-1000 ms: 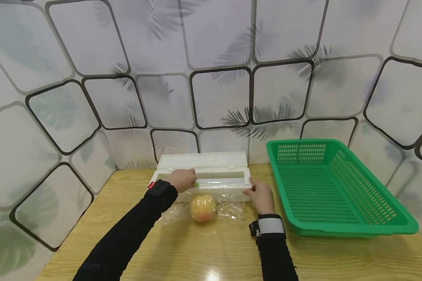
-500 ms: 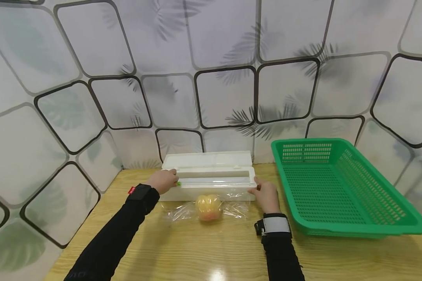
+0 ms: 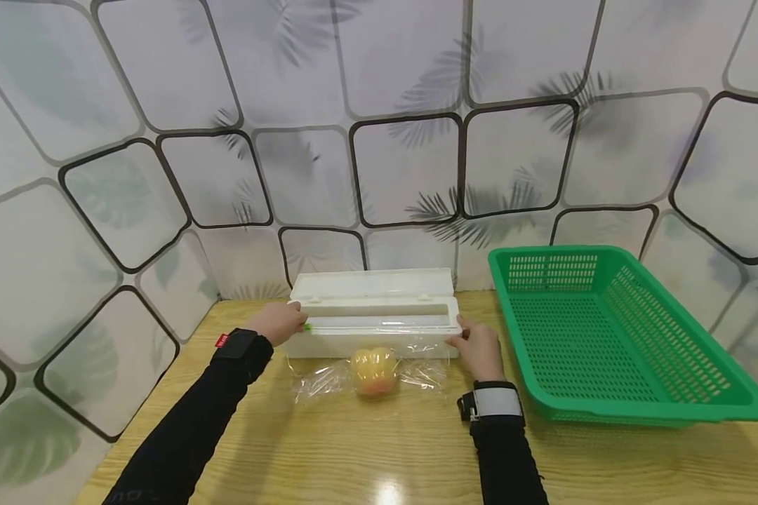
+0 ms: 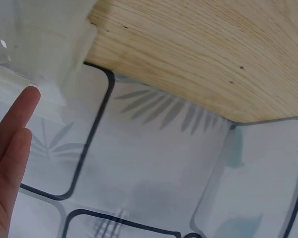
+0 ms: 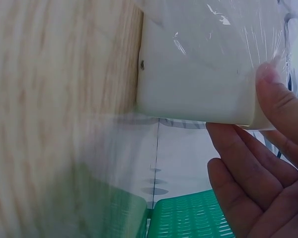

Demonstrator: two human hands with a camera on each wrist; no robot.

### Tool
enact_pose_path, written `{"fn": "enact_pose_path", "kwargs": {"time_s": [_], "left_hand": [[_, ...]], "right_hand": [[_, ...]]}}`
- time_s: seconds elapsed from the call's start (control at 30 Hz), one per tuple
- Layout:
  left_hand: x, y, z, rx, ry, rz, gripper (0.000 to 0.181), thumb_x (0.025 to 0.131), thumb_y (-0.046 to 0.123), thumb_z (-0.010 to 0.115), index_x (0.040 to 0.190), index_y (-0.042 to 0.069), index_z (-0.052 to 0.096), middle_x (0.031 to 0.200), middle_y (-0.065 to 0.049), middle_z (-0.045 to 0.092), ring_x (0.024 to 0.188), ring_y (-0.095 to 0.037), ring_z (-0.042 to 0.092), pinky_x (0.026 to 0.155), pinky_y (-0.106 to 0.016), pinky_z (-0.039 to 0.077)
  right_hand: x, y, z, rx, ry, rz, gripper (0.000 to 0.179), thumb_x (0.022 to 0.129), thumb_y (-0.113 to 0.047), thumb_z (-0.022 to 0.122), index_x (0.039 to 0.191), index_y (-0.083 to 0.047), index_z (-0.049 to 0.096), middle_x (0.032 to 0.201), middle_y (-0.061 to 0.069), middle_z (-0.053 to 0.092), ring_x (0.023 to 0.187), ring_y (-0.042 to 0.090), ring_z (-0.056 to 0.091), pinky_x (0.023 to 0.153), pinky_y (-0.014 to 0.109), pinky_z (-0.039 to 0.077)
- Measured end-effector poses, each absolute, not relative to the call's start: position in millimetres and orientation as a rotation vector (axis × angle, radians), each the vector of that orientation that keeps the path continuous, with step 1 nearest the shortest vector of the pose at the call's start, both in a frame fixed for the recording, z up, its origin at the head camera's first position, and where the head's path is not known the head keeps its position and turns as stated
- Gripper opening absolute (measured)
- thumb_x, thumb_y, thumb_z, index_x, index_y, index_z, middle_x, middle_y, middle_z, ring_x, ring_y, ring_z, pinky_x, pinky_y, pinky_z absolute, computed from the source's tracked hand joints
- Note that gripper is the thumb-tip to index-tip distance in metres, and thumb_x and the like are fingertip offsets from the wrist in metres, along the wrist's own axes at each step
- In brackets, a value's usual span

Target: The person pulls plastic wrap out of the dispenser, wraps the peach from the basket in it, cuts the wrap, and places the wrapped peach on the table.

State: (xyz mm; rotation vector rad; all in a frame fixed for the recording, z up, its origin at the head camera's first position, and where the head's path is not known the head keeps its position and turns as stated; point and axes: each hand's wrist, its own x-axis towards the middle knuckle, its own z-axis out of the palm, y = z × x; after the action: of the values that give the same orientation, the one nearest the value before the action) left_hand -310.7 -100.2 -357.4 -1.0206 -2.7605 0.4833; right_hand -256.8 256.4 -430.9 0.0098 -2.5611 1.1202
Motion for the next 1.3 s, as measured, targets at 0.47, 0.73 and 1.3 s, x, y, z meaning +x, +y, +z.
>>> {"fn": "enact_pose_path", "kwargs": {"time_s": [0.47, 0.73, 1.3], "left_hand": [[-314.1, -125.9, -364.3, -0.850, -3.021, 0.144, 0.008, 0.083, 0.017, 0.060, 0.083, 0.010, 0.060, 0.076, -0.002, 0.045, 0.060, -0.014, 0.042, 0.054, -0.027, 0.034], [-312.7, -131.3, -364.9, -0.805, -3.029, 0.065, 0.007, 0.083, 0.014, 0.061, 0.084, 0.007, 0.061, 0.081, -0.004, 0.050, 0.067, -0.017, 0.049, 0.058, -0.029, 0.040], [-311.7, -143.1, -375.7, -0.723, -2.936, -0.080, 0.007, 0.081, 0.009, 0.062, 0.085, 0.004, 0.065, 0.071, -0.003, 0.042, 0.059, -0.015, 0.041, 0.055, -0.026, 0.036]], "right_hand": [[-258.0, 254.4, -432.3, 0.026, -2.569, 1.083, 0.049, 0.077, -0.012, 0.069, 0.118, 0.008, 0.049, 0.085, 0.024, 0.062, 0.076, 0.031, 0.059, 0.064, 0.041, 0.046], [-258.4, 254.5, -431.3, -0.014, -2.601, 1.105, 0.051, 0.078, -0.013, 0.068, 0.120, 0.007, 0.048, 0.089, 0.024, 0.062, 0.079, 0.030, 0.059, 0.064, 0.040, 0.046], [-257.3, 265.0, -425.1, 0.076, -2.720, 1.236, 0.064, 0.083, -0.036, 0.061, 0.127, 0.006, 0.039, 0.114, 0.027, 0.051, 0.094, 0.034, 0.055, 0.073, 0.041, 0.046]]}}
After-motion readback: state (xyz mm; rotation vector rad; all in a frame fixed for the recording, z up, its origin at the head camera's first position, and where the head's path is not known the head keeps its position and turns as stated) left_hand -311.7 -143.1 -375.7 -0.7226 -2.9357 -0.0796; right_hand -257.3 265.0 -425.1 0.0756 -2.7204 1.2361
